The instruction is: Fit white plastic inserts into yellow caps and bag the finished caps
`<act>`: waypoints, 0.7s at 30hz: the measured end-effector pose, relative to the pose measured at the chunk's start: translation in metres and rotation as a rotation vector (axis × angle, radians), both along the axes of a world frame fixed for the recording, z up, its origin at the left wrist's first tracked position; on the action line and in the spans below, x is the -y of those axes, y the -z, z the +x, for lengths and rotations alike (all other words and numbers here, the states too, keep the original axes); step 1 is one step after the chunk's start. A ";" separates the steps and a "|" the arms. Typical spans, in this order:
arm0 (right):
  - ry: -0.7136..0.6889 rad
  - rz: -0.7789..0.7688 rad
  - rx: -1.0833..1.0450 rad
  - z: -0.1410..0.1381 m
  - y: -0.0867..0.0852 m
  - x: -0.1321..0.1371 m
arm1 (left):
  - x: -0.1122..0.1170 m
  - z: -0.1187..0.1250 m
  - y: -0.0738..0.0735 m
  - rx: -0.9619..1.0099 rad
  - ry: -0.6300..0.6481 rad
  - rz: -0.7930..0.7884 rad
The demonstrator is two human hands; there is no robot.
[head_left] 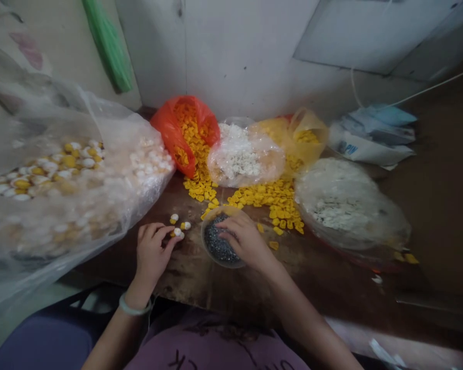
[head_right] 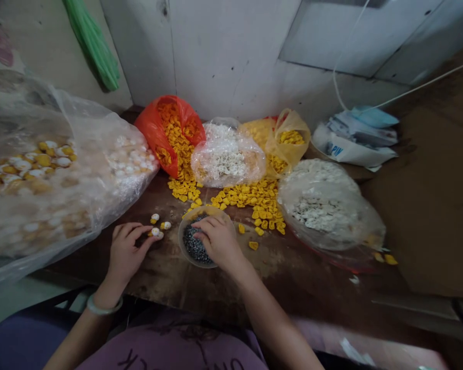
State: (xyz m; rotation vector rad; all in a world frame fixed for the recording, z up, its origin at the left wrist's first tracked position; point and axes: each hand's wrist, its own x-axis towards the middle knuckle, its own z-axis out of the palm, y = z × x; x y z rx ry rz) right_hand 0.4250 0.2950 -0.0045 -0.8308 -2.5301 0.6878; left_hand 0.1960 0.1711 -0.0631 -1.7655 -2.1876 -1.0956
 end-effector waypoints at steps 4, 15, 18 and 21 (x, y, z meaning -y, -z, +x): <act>0.025 0.003 0.008 0.013 0.003 0.000 | -0.002 -0.006 0.001 -0.021 -0.011 -0.017; 0.068 0.051 0.006 0.050 0.000 0.004 | -0.032 0.018 0.004 -0.204 0.182 -0.391; 0.069 0.085 -0.029 0.054 0.006 0.001 | -0.037 0.016 0.007 -0.261 0.181 -0.402; 0.038 0.077 -0.050 0.055 0.009 -0.003 | -0.037 0.009 0.007 -0.309 0.179 -0.389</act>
